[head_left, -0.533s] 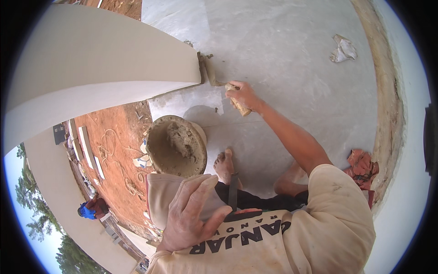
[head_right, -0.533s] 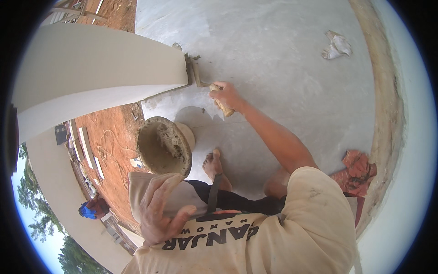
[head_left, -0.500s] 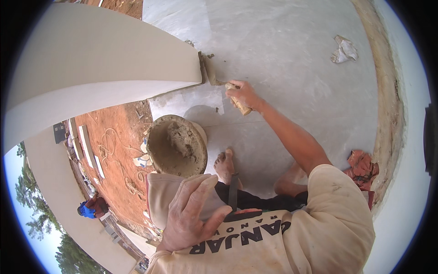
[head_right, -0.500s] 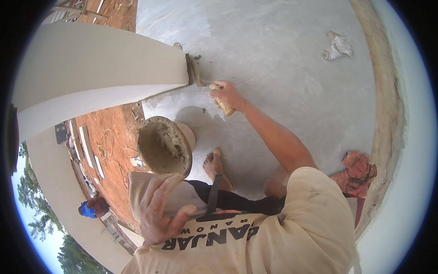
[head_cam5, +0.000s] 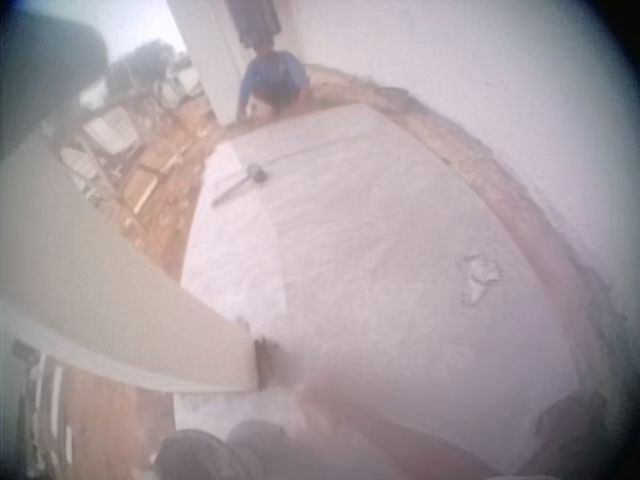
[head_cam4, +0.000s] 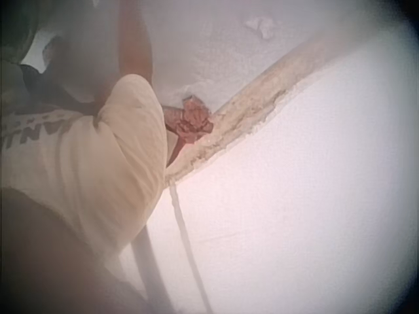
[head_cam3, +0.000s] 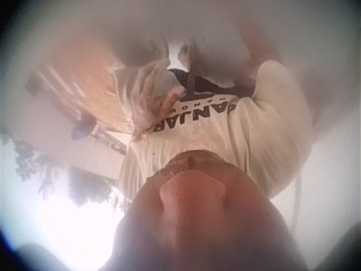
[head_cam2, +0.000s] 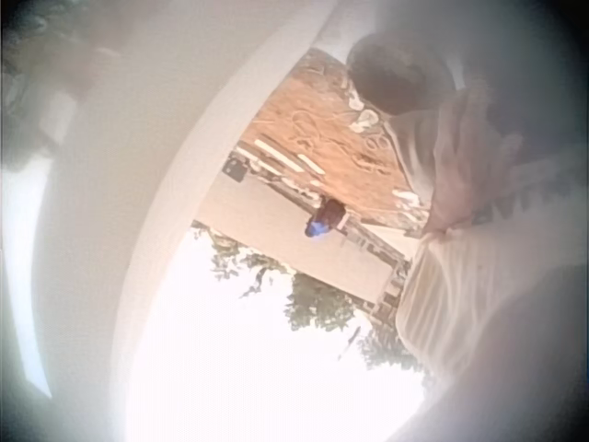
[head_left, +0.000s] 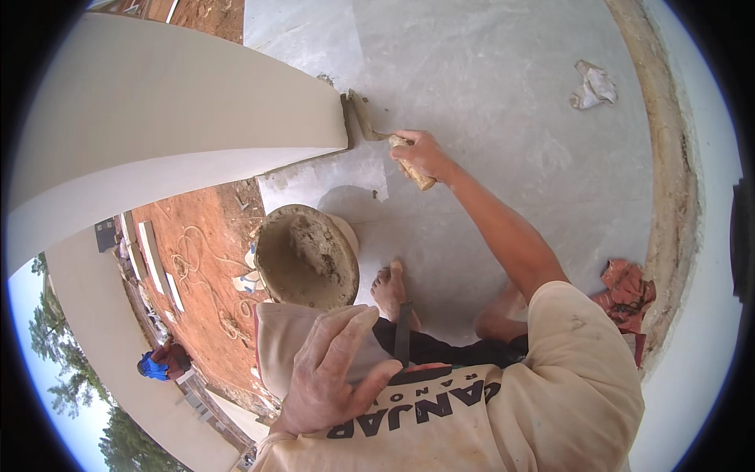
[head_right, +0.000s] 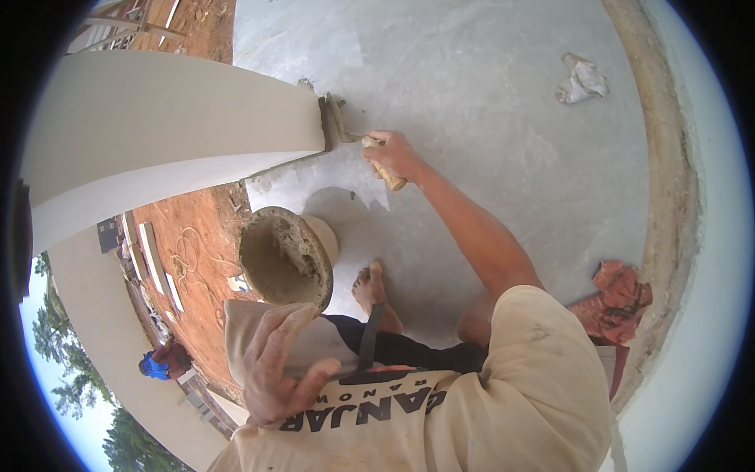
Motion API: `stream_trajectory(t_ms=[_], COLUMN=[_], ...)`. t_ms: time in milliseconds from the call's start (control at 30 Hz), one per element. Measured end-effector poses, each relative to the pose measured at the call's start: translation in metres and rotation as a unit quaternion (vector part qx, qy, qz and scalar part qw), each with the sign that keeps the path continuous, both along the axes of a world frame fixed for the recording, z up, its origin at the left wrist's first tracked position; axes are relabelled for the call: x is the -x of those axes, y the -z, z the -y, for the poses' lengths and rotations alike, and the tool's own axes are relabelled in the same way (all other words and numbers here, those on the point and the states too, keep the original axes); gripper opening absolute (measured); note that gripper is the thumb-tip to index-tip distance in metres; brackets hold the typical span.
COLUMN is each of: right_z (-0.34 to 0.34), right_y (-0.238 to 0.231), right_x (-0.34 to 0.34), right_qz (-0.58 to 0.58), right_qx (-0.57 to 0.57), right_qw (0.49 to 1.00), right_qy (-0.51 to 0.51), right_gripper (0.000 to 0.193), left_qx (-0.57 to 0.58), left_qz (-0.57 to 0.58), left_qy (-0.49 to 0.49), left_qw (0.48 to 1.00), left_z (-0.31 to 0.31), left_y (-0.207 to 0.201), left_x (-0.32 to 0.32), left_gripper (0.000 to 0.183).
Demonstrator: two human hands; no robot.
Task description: The person scoops cement from a bucket using a trowel and applies it to the floor joints between tiles. They repeatedly smooth the cement into the gaps to fill them.
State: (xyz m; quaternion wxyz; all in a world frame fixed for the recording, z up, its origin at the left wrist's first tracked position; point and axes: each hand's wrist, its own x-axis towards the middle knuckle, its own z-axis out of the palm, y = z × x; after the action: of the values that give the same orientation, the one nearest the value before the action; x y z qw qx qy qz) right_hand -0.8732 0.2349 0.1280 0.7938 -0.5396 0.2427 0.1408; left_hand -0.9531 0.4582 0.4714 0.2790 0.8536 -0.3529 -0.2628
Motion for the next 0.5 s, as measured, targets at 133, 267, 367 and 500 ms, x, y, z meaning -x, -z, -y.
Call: stream_trajectory(t_ms=[133, 267, 367, 500], right_z=[-0.004, -0.010, -0.009, -0.006], right_y=[0.009, 0.006, 0.004, -0.008], right_x=[-0.008, -0.012, -0.011, -0.011], right_qz=[0.013, 0.017, 0.024, 0.042], right_qx=[0.044, 0.055, 0.072, 0.096], right_qw=[0.999, 0.998, 0.997, 0.994], right_qy=[-0.009, -0.015, -0.028, -0.042], right_gripper=[0.056, 0.056, 0.056, 0.058], left_qx=[-0.008, -0.016, -0.014, -0.011], left_qz=[0.007, 0.003, 0.004, 0.002], left_qy=[-0.002, -0.006, -0.003, 0.001], left_qw=[1.000, 1.000, 1.000, 1.000], left_z=[-0.001, -0.002, -0.003, 0.001], left_y=[0.000, -0.001, 0.000, 0.000], left_x=[0.000, 0.000, -0.001, -0.002], left_gripper=[0.067, 0.067, 0.068, 0.068])
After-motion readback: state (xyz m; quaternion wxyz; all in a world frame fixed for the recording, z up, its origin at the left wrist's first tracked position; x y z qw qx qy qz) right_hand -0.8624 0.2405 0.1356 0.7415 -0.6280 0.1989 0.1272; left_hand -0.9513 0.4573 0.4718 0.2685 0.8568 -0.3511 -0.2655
